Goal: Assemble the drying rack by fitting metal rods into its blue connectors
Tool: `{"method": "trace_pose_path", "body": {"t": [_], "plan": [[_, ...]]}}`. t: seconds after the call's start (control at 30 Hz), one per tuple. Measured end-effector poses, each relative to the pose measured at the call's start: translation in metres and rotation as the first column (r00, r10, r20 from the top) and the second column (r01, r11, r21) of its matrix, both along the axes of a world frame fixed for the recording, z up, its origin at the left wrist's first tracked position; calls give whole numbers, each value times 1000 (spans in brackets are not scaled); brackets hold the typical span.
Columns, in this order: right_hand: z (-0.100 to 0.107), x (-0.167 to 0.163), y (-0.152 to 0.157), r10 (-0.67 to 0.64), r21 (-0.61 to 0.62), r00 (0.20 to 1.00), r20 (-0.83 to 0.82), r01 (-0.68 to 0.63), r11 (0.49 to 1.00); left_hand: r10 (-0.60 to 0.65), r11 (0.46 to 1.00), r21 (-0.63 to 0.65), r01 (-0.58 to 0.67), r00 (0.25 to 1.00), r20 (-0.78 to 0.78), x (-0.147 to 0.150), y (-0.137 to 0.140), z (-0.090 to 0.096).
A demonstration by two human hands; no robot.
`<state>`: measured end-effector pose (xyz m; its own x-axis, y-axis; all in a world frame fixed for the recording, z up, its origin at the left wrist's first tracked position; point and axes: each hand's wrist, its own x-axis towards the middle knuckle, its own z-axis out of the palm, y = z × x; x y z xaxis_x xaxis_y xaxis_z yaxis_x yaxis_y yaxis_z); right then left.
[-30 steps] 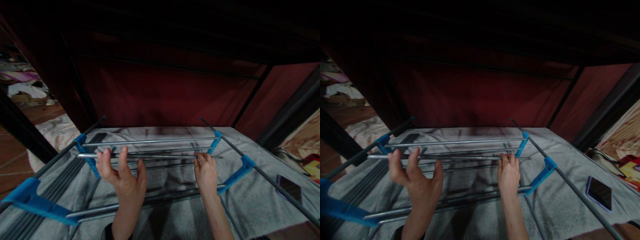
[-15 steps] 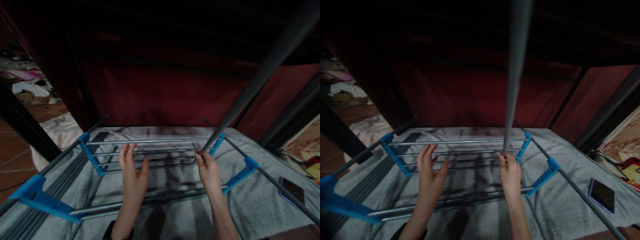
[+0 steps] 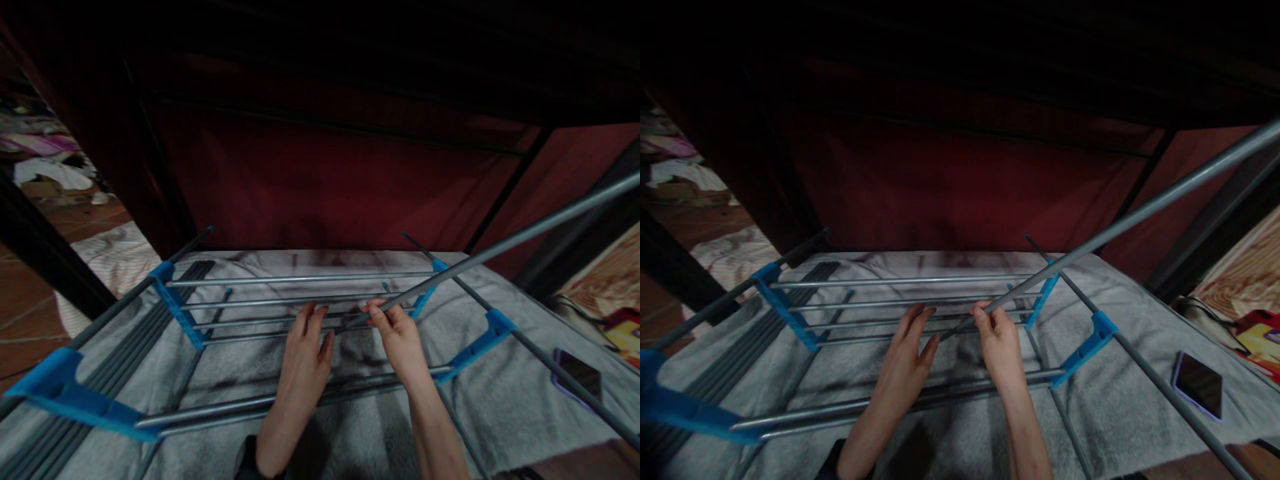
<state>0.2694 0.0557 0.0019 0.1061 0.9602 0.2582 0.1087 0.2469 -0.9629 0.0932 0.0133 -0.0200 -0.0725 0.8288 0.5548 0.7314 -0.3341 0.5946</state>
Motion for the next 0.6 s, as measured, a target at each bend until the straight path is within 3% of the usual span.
{"method": "trace_pose_path", "body": {"t": [0.17, 0.33, 0.43, 0.6], "plan": [[8, -22, -9, 104, -40, 981, -163, -112, 993, -58, 998, -35, 55, 992, -114, 4, 2, -5], [8, -36, -14, 186, -78, 955, -232, -209, 975, -98, 987, -149, 61, 961, -258, 2, -1, -1], [9, -37, -13, 166, -88, 948, -272, -196, 977, -40, 982, -189, -28, 937, -346, -6, -1, 3], [19, -20, -9, 63, -130, 919, -389, -122, 984, 72, 989, -92, -119, 912, -404, -29, 2, 9]]}}
